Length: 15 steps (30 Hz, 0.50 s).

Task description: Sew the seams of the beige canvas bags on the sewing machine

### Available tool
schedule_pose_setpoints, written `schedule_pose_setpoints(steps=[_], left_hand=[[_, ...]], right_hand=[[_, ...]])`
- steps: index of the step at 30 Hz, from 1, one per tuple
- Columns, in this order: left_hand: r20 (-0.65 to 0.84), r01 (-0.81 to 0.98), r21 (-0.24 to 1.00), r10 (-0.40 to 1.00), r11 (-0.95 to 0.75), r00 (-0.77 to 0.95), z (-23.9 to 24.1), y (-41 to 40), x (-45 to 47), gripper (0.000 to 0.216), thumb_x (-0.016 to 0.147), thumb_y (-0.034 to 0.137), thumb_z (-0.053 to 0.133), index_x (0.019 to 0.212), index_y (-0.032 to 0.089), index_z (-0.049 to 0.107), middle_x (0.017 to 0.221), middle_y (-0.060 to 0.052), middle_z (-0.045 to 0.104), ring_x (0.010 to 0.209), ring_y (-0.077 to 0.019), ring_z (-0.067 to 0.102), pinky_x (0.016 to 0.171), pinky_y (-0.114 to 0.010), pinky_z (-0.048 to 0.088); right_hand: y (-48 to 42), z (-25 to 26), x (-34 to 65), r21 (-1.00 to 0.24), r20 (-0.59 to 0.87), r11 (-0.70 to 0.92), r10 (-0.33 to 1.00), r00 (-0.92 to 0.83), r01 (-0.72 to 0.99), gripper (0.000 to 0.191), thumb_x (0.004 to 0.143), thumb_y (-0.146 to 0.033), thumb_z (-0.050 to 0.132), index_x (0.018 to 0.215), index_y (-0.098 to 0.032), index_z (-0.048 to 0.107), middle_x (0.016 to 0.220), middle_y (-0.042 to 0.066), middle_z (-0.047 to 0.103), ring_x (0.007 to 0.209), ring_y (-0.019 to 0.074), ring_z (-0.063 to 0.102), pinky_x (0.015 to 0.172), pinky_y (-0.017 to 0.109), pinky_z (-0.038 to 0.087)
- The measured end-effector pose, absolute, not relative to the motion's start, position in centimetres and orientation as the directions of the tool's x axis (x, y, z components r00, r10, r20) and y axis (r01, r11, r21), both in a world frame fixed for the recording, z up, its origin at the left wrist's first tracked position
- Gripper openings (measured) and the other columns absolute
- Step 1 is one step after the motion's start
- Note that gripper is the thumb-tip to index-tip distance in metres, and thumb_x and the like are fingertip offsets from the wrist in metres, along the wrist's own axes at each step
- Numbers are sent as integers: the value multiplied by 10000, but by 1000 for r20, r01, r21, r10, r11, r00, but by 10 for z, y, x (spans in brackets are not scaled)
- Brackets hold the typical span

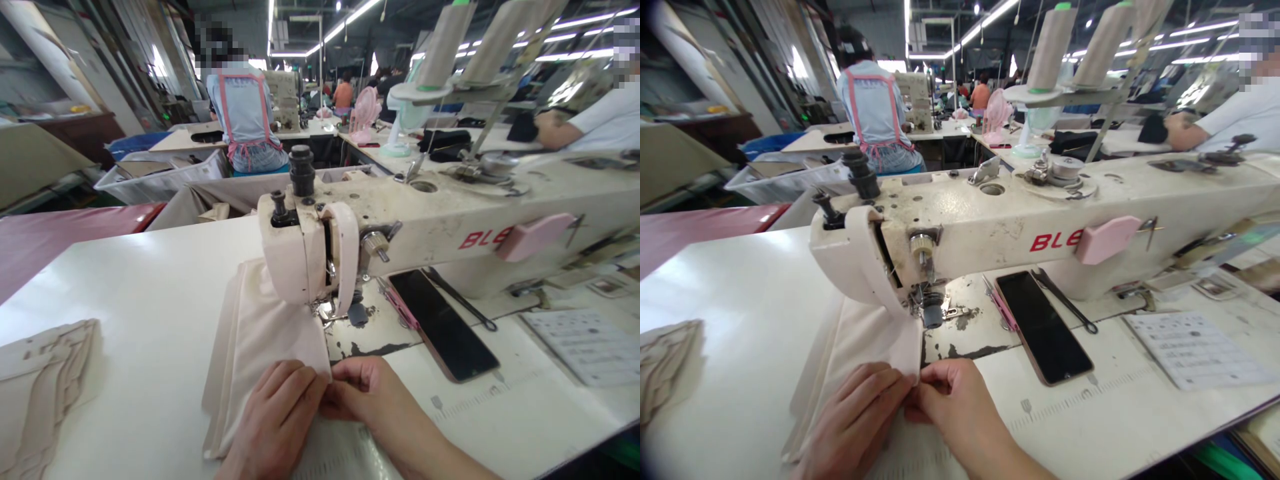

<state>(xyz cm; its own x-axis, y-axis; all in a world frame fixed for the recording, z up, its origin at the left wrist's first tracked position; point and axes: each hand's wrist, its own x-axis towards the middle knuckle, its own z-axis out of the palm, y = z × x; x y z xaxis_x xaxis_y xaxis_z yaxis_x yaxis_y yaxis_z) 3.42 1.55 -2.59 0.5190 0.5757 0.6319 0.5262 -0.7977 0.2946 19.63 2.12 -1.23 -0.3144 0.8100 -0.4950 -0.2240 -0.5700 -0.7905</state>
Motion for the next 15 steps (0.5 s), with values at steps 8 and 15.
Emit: schedule_pose_setpoints(steps=[8,15], left_hand=[[594,538,343,621,-770,510,-22,17,31,179,938,107,435,1007,118,600,854,-81,627,782,-174,554,699,-279,503],[551,535,266,582,-802,599,-26,13,34,211,970,154,390,906,115,588,757,-62,615,686,-170,528,613,-273,476]], right_hand=[[13,2,199,-762,-463,-568,814,-351,-311,180,645,-159,616,780,-129,732,793,48,710,879,195,642,963,333,430],[10,-17,219,-881,144,257,945,-294,397,366,764,-79,491,1101,-157,611,1073,134,653,1018,267,602,897,447,506]])
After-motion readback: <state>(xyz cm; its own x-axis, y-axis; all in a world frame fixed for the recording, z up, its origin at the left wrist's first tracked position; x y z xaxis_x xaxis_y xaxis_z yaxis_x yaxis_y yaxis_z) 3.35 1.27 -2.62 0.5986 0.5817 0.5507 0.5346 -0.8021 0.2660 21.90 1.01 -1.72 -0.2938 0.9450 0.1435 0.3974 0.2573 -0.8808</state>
